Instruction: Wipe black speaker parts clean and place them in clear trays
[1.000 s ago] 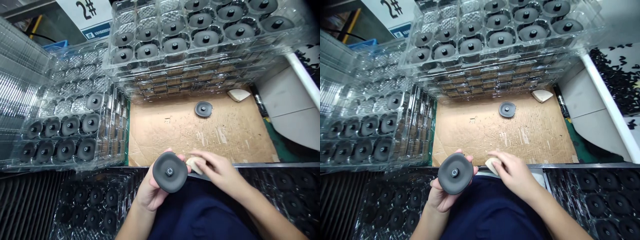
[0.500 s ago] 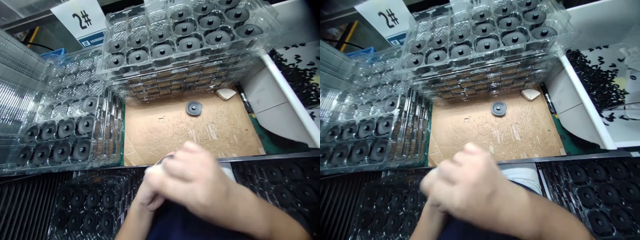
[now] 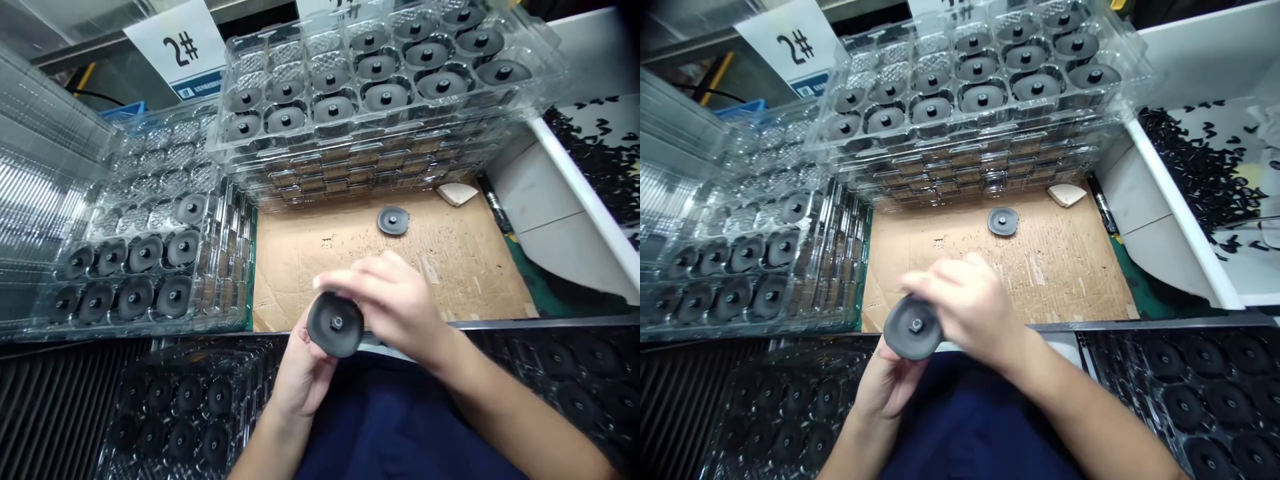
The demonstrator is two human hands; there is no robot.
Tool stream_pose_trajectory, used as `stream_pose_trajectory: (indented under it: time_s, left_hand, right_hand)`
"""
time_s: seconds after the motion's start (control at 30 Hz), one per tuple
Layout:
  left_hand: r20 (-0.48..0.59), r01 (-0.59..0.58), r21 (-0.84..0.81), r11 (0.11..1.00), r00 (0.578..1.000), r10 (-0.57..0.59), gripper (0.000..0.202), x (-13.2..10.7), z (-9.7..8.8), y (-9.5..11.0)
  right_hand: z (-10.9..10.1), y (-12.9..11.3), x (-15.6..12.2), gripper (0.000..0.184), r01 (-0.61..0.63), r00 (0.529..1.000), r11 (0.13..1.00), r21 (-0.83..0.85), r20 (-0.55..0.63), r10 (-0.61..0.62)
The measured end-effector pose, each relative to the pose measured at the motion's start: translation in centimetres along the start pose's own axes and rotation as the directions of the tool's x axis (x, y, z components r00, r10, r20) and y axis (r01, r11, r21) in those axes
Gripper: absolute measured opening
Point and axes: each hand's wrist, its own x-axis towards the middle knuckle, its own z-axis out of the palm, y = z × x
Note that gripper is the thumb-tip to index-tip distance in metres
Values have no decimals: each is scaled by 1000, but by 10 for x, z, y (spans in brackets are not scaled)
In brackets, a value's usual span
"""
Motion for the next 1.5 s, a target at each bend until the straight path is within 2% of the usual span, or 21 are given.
stream_pose_trajectory:
  time_s: [0.1,0.27,0.33,0.43,0.5,0.57,0.63,0.7,0.77,0.83,0.9,0.93,1.0,1.07,1.13,1.2,1.23,1.3,1.37,1.43,1.5]
  left_hand:
    - [-30,-17,-135,991,999,13,61,1,-3,2]
    - [0,-4,-195,981,1000,4,59,2,-11,3]
    - [-1,3,-190,982,1000,-3,59,3,-11,2]
    - [-8,5,-172,985,1000,-7,61,3,-8,-1]
    - [-16,0,-149,989,1000,-3,65,3,-8,-2]
    - [-16,16,-129,991,1000,-18,63,3,-10,-3]
    - [-19,39,-118,992,999,-41,58,2,-13,-3]
    - [-29,41,-117,992,999,-44,56,1,-16,-3]
    - [-18,50,-112,992,998,-53,58,1,-16,-3]
    - [24,79,-103,991,997,-77,57,0,-11,-1]
    - [39,88,-98,991,996,-84,50,0,-7,2]
    - [35,81,-101,992,996,-78,46,0,-5,4]
    - [45,76,-118,990,996,-72,47,0,-6,8]
    - [76,96,-125,987,993,-87,56,2,-8,9]
    - [80,111,-122,986,992,-102,57,5,-10,7]
    - [55,111,-122,986,993,-105,56,7,-9,3]
    - [57,114,-130,985,993,-107,54,7,-8,1]
    - [99,133,-125,983,988,-121,45,5,-6,-1]
    - [147,140,-92,986,981,-126,39,2,-5,1]
    - [158,121,-48,992,981,-112,41,0,-5,4]
    - [160,96,-32,995,983,-90,47,-1,-5,6]
  right_hand:
    - [19,29,-27,20,-291,956,957,21,-25,291]
    - [45,48,-71,16,-333,942,941,58,61,330]
    - [41,45,-67,17,-359,933,931,69,42,357]
    - [25,24,-40,20,-420,901,904,85,-80,426]
    - [15,2,-21,22,-375,907,921,108,-161,388]
    - [10,-19,-7,23,-212,960,971,113,-162,228]
    - [6,-33,-2,22,-100,994,984,149,-17,104]
    - [4,-37,0,21,-143,975,965,219,200,99]
    - [4,-36,2,20,-211,946,949,234,292,139]
    - [7,-34,5,20,-185,975,969,162,152,161]
    - [9,-34,6,23,-100,995,990,103,-4,100]
    - [8,-35,5,24,-62,998,991,118,-10,63]
    - [1,-35,-2,22,-52,993,978,203,116,29]
    - [-10,-32,-11,19,-155,962,964,215,253,98]
    - [-19,-28,-17,18,-252,939,962,105,266,217]
    - [-21,-23,-16,21,-262,948,964,-42,177,265]
    - [-20,-21,-13,24,-207,966,974,-90,137,218]
    - [-15,-15,-3,31,1,990,999,-53,144,7]
    - [-10,-9,7,36,181,956,977,109,212,-200]
    - [-8,-6,12,35,152,945,974,170,265,-194]
    - [-7,-9,11,33,42,968,998,48,246,-52]
